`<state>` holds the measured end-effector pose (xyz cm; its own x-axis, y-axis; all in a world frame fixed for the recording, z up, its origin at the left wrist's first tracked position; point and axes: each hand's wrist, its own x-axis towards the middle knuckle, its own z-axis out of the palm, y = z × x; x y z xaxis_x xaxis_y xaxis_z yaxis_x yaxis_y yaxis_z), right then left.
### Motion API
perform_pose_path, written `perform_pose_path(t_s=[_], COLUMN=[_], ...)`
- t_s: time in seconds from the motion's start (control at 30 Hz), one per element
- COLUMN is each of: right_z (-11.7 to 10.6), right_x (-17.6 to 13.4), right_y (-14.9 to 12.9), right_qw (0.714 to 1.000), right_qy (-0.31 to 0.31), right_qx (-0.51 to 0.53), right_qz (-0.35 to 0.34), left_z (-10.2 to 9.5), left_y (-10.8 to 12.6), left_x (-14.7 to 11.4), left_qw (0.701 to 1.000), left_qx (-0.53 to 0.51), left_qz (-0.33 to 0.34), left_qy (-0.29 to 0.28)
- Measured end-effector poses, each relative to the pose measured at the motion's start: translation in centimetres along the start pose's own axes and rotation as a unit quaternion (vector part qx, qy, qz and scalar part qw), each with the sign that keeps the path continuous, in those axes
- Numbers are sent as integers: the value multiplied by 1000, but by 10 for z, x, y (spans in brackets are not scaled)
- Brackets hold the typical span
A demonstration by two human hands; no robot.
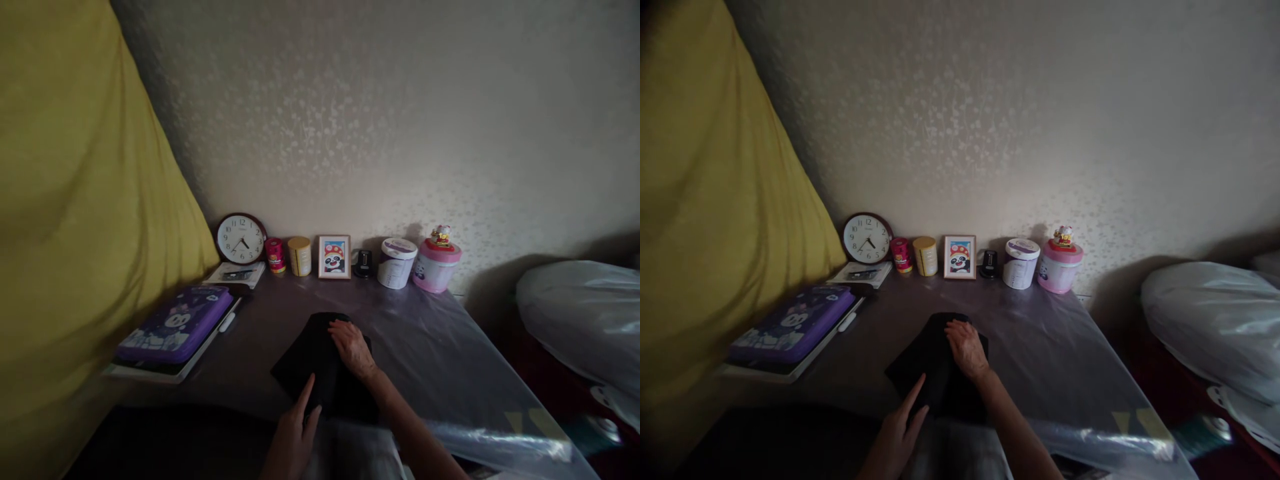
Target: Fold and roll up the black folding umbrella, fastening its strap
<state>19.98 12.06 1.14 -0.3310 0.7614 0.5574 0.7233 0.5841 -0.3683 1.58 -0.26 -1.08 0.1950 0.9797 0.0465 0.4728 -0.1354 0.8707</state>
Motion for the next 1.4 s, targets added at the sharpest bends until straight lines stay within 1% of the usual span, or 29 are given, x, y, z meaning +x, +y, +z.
perform_pose_path(t_s=[0.07,0.13,0.17,0.2,0.3,0.33,0.37,0.4,0.43,0.5,0.53,0.6,0.67,0.73,0.8,0.9,1.03,1.17,1.23,1.3,1.33,1.4], right_z=[0,-2,-3,-3,0,1,2,2,1,-5,-9,-20,-30,-39,-44,-46,-46,-46,-47,-48,-49,-48], right_x=[9,12,11,8,-2,-3,-3,-2,-1,1,0,-9,-24,-42,-57,-67,-67,-66,-66,-66,-66,-65], right_y=[12,15,12,9,-3,-4,-3,0,6,21,29,42,50,53,51,47,41,36,34,30,28,25], right_qw=[998,994,994,996,999,999,999,999,998,987,975,962,952,943,935,925,907,891,874,851,840,827], right_qy=[21,55,65,66,24,11,7,11,21,48,58,65,65,59,50,36,10,-9,-13,-13,-11,-5], right_qx=[-26,-30,-23,-9,28,32,33,32,34,46,59,63,64,69,79,104,153,181,217,278,309,347], right_qz=[49,85,83,65,-17,-26,-20,3,42,145,205,259,292,320,341,363,393,416,434,446,447,442], left_z=[0,0,0,1,1,1,1,1,0,0,-1,-1,-1,-2,-3,-4,-4,-2,-1,0,0,0], left_y=[0,0,-1,-2,-2,-2,-1,0,1,3,3,3,4,6,9,14,16,16,16,15,15,15], left_x=[0,0,0,0,0,0,0,0,0,-1,-1,-2,-2,-3,-5,-6,-7,-7,-7,-7,-7,-7], left_qw=[1000,1000,1000,1000,1000,1000,1000,1000,1000,1000,1000,1000,999,999,997,994,991,991,993,993,992,992], left_qx=[2,0,-2,-4,-9,-10,-9,-8,-6,-3,-3,-6,-13,-22,-27,-37,-60,-64,-63,-64,-63,-61], left_qz=[-7,-14,-15,-14,-8,-8,-10,-11,-12,-14,-18,-23,-25,-35,-64,-103,-121,-112,-103,-102,-104,-109], left_qy=[2,0,1,2,11,12,9,7,7,10,11,14,19,23,22,4,-19,-20,-14,-15,-16,-14])
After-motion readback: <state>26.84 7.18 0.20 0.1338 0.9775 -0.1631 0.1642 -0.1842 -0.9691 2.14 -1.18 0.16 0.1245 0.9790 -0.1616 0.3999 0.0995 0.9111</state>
